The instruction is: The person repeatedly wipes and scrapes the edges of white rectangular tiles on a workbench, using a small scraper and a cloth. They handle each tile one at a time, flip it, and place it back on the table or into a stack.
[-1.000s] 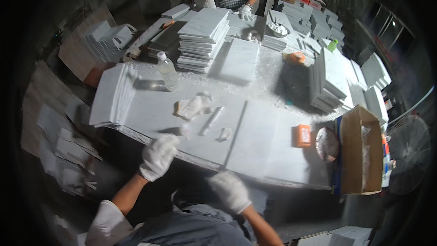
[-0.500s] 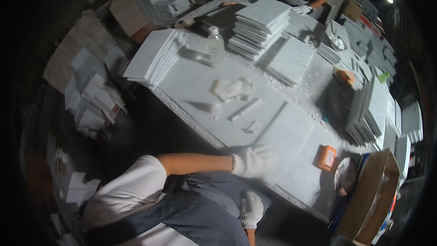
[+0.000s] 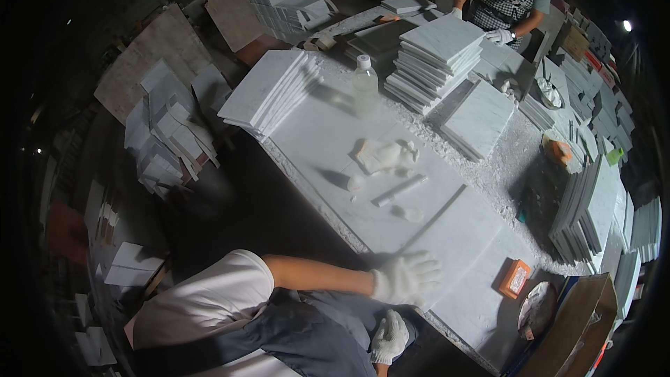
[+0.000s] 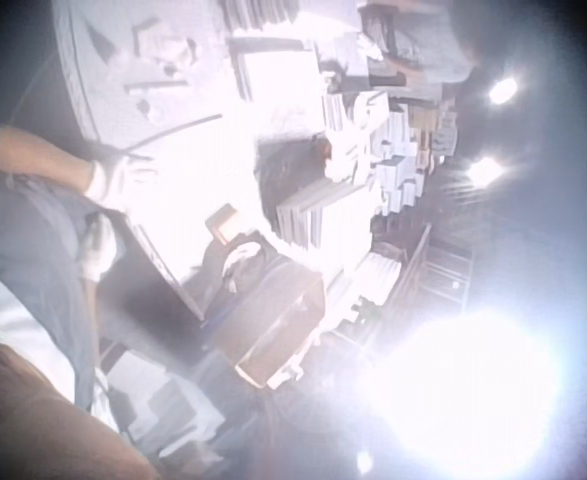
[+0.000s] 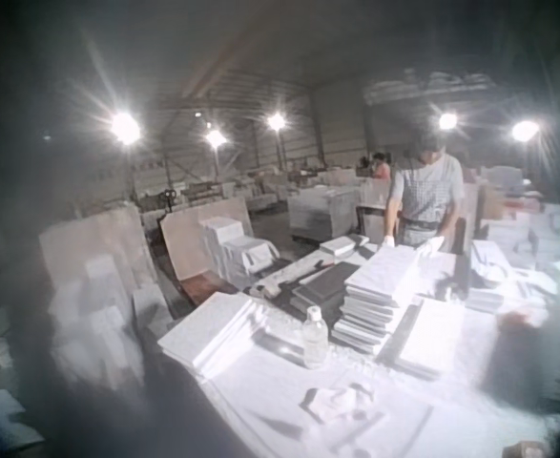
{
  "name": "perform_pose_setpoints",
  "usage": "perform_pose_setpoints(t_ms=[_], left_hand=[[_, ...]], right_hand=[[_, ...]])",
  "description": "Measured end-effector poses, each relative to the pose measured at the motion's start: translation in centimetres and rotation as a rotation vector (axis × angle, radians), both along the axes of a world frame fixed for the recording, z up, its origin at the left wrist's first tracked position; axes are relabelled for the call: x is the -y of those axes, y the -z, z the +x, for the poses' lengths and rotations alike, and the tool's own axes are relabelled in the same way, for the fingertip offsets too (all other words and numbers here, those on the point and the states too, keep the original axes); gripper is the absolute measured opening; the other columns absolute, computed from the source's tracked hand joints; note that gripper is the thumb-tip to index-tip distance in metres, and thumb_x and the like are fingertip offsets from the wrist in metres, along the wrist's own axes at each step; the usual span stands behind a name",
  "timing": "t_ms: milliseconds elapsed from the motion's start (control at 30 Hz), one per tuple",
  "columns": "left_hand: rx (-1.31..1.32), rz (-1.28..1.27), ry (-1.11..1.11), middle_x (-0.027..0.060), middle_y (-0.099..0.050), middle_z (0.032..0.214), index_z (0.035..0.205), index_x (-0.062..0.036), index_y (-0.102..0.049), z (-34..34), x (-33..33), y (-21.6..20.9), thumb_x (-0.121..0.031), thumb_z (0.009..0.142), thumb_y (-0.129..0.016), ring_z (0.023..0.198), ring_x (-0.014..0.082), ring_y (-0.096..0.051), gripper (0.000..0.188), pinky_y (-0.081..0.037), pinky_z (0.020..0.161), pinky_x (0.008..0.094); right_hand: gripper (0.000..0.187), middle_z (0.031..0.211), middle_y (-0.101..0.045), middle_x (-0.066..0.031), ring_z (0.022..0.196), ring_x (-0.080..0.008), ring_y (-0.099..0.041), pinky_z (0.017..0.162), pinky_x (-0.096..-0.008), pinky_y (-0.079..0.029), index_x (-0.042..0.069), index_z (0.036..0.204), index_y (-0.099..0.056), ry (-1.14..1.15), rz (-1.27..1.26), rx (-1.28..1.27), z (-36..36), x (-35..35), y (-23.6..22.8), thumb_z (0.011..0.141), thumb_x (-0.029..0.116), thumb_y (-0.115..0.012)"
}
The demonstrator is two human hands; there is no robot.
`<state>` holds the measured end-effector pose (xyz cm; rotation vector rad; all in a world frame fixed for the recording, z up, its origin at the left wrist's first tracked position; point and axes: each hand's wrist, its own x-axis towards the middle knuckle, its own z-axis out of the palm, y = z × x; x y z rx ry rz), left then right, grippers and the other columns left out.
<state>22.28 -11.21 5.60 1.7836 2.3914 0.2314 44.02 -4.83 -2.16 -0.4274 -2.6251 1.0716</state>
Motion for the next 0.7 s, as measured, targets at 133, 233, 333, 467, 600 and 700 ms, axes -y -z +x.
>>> perform_pose_setpoints(t_ms=[133,233,333,467,600,700], left_hand=[[0.103,-0.155,0.004,0.0090,-0.026,0.172,0.165,-0.0203,-0.029,0.3,-1.1,-1.1,-0.060,0.106,-0.027,0.161,0.0283,-0.017,0.071,-0.005,0.130,0.0515],[0.140,0.294,0.074,0.0142,-0.050,0.156,0.145,-0.0106,-0.058,1.5,-0.8,-1.6,-0.047,0.098,-0.056,0.150,0.0318,-0.039,0.059,-0.020,0.127,0.0524],[0.170,-0.022,0.156,0.0127,-0.028,0.171,0.158,-0.0150,-0.044,1.9,-1.3,-1.2,-0.053,0.104,-0.036,0.161,0.0283,-0.013,0.066,-0.004,0.131,0.0521],[-0.101,-0.242,0.213,0.0032,-0.018,0.175,0.166,-0.0191,-0.025,0.1,-4.7,1.2,-0.059,0.107,-0.023,0.162,0.0257,-0.010,0.071,-0.001,0.131,0.0498],[-1.551,-0.071,0.055,0.0014,-0.009,0.177,0.168,-0.0197,-0.013,-5.1,-10.8,5.6,-0.061,0.106,-0.017,0.163,0.0226,-0.005,0.075,-0.001,0.131,0.0489],[-1.721,-0.219,0.072,0.0012,-0.006,0.177,0.168,-0.0202,-0.011,-10.8,-15.0,6.5,-0.062,0.106,-0.012,0.163,0.0216,-0.002,0.075,0.001,0.130,0.0514]], right_hand=[[0.029,0.115,-0.074,-0.0157,0.107,-0.0363,-0.069,0.098,-0.0451,-0.052,0.009,0.118,-0.075,-0.005,0.069,0.025,-0.3,-0.2,-0.6,0.090,0.016,-0.070],[0.017,0.100,-0.072,-0.0155,0.096,-0.0380,-0.067,0.088,-0.0471,-0.052,0.009,0.104,-0.074,0.012,0.041,0.286,-0.7,-0.4,-1.4,0.089,0.016,-0.072],[0.008,0.088,-0.066,-0.0144,0.085,-0.0377,-0.064,0.077,-0.0494,-0.050,0.008,0.091,-0.068,0.050,0.056,0.191,-1.0,-0.5,-2.3,0.087,0.015,-0.071],[0.023,0.109,-0.074,-0.0113,0.099,-0.0340,-0.069,0.086,-0.0458,-0.054,0.011,0.112,-0.072,0.076,-0.019,0.063,-1.2,-0.8,-3.0,0.089,0.014,-0.069],[0.027,0.115,-0.073,-0.0105,0.103,-0.0326,-0.069,0.090,-0.0452,-0.054,0.013,0.118,-0.071,0.069,-0.026,0.085,-1.3,-1.2,-2.7,0.091,0.016,-0.069],[0.030,0.116,-0.073,-0.0099,0.107,-0.0321,-0.069,0.093,-0.0447,-0.054,0.015,0.122,-0.070,0.068,-0.036,0.153,-1.1,-1.4,-2.3,0.092,0.018,-0.068]])
